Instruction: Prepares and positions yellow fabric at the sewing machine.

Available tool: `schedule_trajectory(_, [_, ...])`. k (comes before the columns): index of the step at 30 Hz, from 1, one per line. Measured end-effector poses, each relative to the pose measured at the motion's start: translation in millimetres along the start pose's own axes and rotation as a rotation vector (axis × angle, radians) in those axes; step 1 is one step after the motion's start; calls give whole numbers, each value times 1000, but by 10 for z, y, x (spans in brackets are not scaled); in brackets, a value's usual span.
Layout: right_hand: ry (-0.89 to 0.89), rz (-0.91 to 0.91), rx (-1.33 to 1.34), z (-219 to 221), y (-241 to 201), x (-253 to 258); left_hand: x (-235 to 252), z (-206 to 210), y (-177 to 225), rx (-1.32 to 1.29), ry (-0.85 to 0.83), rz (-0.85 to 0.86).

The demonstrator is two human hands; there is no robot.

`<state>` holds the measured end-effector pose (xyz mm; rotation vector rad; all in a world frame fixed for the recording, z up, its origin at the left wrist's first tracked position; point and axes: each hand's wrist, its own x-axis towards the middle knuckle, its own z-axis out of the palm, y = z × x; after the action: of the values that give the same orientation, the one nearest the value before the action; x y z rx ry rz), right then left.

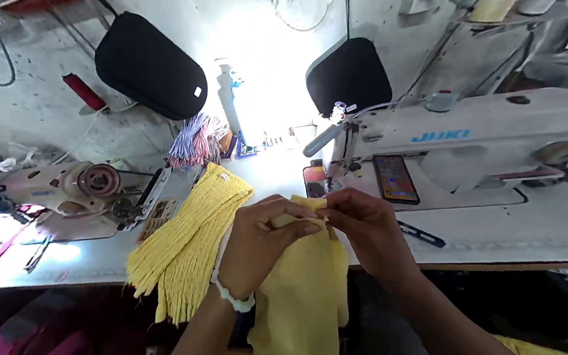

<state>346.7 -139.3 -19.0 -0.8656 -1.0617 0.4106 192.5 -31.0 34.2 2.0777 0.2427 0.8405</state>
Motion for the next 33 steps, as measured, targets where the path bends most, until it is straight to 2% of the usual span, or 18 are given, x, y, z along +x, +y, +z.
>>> schedule_trajectory(4, [-11, -5, -35, -84, -16, 15, 109, 95, 22, -23, 55, -57])
schedule_trajectory(8, [7, -20, -106, -152, -18, -6, 187, 177, 40, -4, 41, -151])
schedule_trajectory(15, [18, -147, -250, -276, -23, -22, 270, 274, 39, 8, 24, -242])
schedule_trajectory(20, [45, -198, -288, -316, -11, -33, 346, 280, 43, 48, -121, -160])
schedule_trajectory(22, [68, -190, -335, -312, -15, -45, 354, 297, 35, 95, -108, -139])
schedule_trajectory(27, [254, -254, -662, -300, 90, -206, 333, 305, -67, 141, 22, -74])
schedule_trajectory(30, [179, -140, -627, -278, 204, -420, 339, 237, -108, 125, 67, -111])
schedule_trajectory(33, [25, 63, -466, -239, 302, -513, 329, 210, -140, 139, 69, -144])
